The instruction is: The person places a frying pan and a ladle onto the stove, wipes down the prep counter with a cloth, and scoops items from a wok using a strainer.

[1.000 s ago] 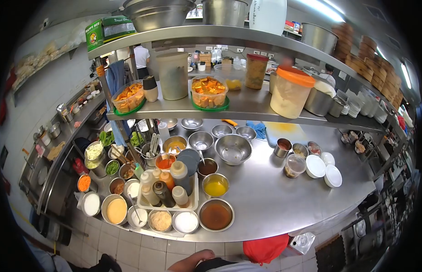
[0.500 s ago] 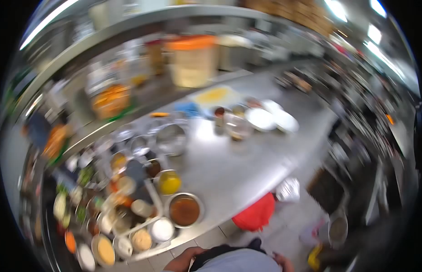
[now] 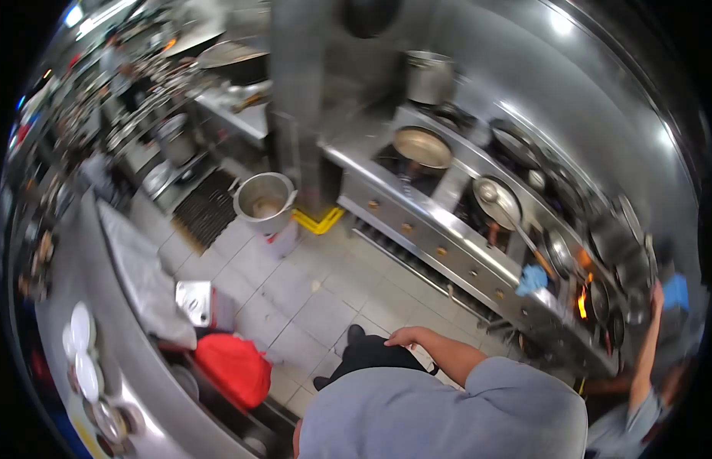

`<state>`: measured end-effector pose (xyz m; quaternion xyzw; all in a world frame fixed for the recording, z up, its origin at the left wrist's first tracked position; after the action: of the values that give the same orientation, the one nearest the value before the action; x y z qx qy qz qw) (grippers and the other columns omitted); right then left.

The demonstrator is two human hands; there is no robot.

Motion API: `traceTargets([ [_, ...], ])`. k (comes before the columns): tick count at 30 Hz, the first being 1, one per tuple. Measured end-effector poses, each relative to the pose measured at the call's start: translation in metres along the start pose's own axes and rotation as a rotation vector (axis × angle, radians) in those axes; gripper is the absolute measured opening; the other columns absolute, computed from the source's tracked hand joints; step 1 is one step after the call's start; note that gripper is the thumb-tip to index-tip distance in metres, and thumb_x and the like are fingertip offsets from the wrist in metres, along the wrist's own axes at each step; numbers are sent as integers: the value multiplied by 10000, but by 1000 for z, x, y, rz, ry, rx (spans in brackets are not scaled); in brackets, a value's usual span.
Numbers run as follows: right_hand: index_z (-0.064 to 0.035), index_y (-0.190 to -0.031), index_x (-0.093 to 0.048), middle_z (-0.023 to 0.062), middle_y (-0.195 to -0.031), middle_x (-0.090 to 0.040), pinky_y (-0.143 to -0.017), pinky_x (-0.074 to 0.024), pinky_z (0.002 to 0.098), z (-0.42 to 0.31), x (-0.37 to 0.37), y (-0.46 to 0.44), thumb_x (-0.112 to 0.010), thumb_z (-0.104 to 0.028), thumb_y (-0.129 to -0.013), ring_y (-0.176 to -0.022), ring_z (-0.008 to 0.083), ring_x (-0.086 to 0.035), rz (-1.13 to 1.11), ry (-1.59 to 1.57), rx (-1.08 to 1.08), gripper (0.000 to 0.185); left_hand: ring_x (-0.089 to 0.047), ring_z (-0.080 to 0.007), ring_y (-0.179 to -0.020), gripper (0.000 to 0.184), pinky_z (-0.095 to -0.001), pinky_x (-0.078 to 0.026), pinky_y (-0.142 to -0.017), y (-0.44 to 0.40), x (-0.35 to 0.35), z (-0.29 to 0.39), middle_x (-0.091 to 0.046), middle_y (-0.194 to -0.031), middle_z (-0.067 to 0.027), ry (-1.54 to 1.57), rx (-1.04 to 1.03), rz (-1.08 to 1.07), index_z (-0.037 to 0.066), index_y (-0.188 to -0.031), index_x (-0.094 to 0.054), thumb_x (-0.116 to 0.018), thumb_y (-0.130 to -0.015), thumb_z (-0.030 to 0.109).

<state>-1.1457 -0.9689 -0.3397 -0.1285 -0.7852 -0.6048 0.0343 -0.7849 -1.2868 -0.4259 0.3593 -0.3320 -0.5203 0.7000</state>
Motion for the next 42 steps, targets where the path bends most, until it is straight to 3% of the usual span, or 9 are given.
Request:
traceTargets([
  [6,-155,-1131,-499,80,-1046,-541,-626,-478,382,102,-29,3,-427,-494,-802,-877,231,-550,-10,-201,-119,478,-578,-213,-793,441,-353,-464,-676,-56,-4,107,-607,-901,-105,-298,-63,-100,70,-975,-591,-509,-760,446],
  [12,-29,-967,-587,185,-948,-585,-684,-458,413,136,7,58,-464,-392,-800,-805,339,-567,338,-250,96,418,-584,-218,-778,417,-352,-466,-671,-110,-95,223,-612,-878,-107,-611,-140,-254,66,-949,-599,-512,-760,427],
  [16,-100,-1103,-501,114,-1019,-542,-578,-492,394,211,6,33,-485,-398,-769,-787,247,-584,233,-648,-34,448,-588,-222,-768,401,-351,-467,-668,-133,-169,278,-615,-863,-108,-777,-207,-333,63,-932,-605,-514,-760,413],
  [20,-70,-1014,-521,101,-857,-557,-460,-462,372,275,9,40,-485,-392,-771,-637,215,-576,315,-608,-69,405,-593,-226,-758,386,-350,-468,-664,-153,-228,313,-618,-849,-110,-876,-303,-388,60,-915,-610,-516,-759,400],
  [27,-50,-1040,-516,101,-849,-567,-446,-456,332,347,-4,54,-482,-382,-779,-615,191,-573,433,-730,-177,424,-600,-232,-741,360,-348,-470,-658,-224,-287,346,-623,-822,-112,-948,-635,-467,55,-885,-619,-519,-759,377],
  [31,-57,-999,-533,86,-842,-571,-457,-469,315,343,-4,45,-478,-373,-775,-621,178,-575,446,-824,-121,391,-590,-202,-676,221,-311,-465,-626,-153,-321,379,-616,-754,-115,-1027,-947,-496,22,-802,-616,-562,-722,222],
  [32,-60,-982,-536,81,-839,-572,-466,-477,317,338,-4,35,-477,-374,-774,-625,177,-576,417,-758,-112,382,-585,-181,-684,221,-307,-463,-628,-147,-320,379,-618,-760,-109,-924,-548,-431,19,-798,-614,-572,-720,222],
  [38,-111,-1066,-545,59,-864,-588,-565,-498,329,293,15,12,-555,-372,-739,-704,174,-568,296,-763,-40,418,-572,-170,-593,218,-304,-467,-540,-158,-265,360,-601,-673,-83,-852,-450,-212,43,-820,-611,-547,-746,237],
  [42,-90,-863,-549,25,-799,-580,-521,-463,305,274,56,-16,-538,-362,-747,-650,155,-581,98,-575,-49,296,-559,-162,-554,214,-311,-459,-492,-136,-201,337,-592,-657,-70,-586,-262,-47,49,-831,-600,-554,-751,243],
])
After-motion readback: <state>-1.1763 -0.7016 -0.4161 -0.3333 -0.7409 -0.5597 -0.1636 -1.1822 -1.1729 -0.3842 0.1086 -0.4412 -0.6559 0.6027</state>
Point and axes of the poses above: each hand's wrist, its own y-axis away from the middle knuckle, its own x-axis out of the back of the hand, z = x × y, the point moved 5 cm from there along -y, towards the middle knuckle
